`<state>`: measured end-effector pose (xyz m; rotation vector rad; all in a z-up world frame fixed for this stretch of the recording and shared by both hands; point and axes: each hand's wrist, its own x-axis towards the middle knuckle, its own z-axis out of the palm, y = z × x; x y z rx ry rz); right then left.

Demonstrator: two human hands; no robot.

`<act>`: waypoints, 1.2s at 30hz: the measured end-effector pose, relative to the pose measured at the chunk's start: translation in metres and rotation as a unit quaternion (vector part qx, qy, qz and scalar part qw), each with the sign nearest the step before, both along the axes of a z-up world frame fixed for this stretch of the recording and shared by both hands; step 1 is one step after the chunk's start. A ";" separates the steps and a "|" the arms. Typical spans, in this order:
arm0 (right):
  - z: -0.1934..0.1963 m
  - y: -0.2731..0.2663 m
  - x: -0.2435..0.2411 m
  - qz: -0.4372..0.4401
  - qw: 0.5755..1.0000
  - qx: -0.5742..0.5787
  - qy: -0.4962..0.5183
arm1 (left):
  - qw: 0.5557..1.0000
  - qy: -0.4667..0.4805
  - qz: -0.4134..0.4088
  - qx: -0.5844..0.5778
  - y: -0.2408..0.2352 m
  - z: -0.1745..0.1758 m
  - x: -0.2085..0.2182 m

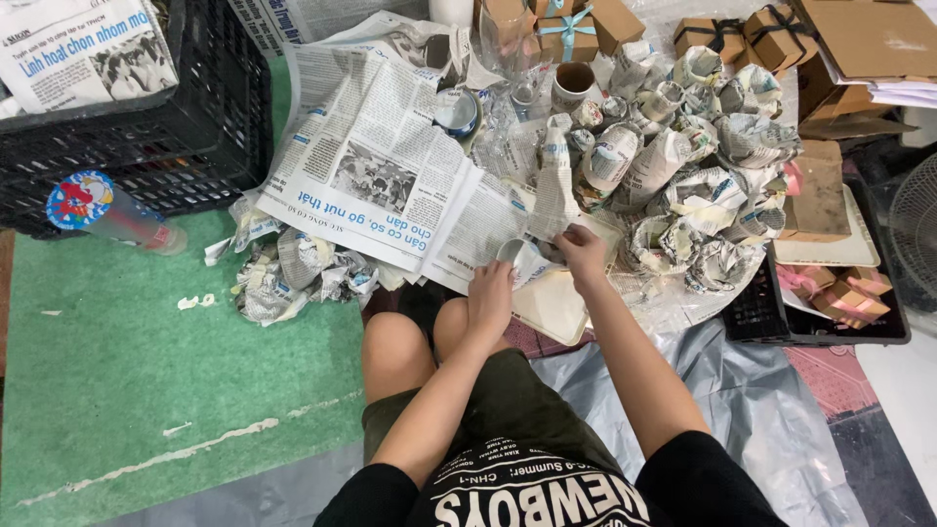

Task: The person sits on the floor and wraps small ceramic items, including cups and bowls, in newspaper. They fold the paper around each item and place the wrapped pieces into a pile.

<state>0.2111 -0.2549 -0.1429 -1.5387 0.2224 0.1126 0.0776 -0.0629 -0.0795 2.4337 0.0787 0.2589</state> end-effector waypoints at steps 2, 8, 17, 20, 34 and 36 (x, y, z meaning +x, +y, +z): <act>0.000 -0.005 0.005 0.019 0.997 -0.077 -0.004 | 1.000 -0.011 -0.003 0.027 -0.002 0.009 -0.002; 0.011 -0.010 0.016 0.096 0.991 -0.089 -0.020 | 0.998 -0.018 -0.031 0.059 -0.002 0.023 0.000; 0.023 -0.008 0.006 0.176 0.980 -0.088 0.038 | 0.989 -0.114 0.083 0.050 0.005 0.026 0.004; 0.021 -0.016 -0.003 0.221 0.965 -0.144 -0.009 | 0.990 -0.112 0.064 0.052 0.007 0.026 0.004; 0.040 -0.003 0.012 0.076 0.992 -0.100 0.003 | 0.991 -0.073 -0.001 0.111 0.014 0.002 0.036; 0.044 0.002 0.013 0.109 0.980 -0.139 -0.092 | 0.992 -0.082 0.006 0.100 0.017 0.005 0.040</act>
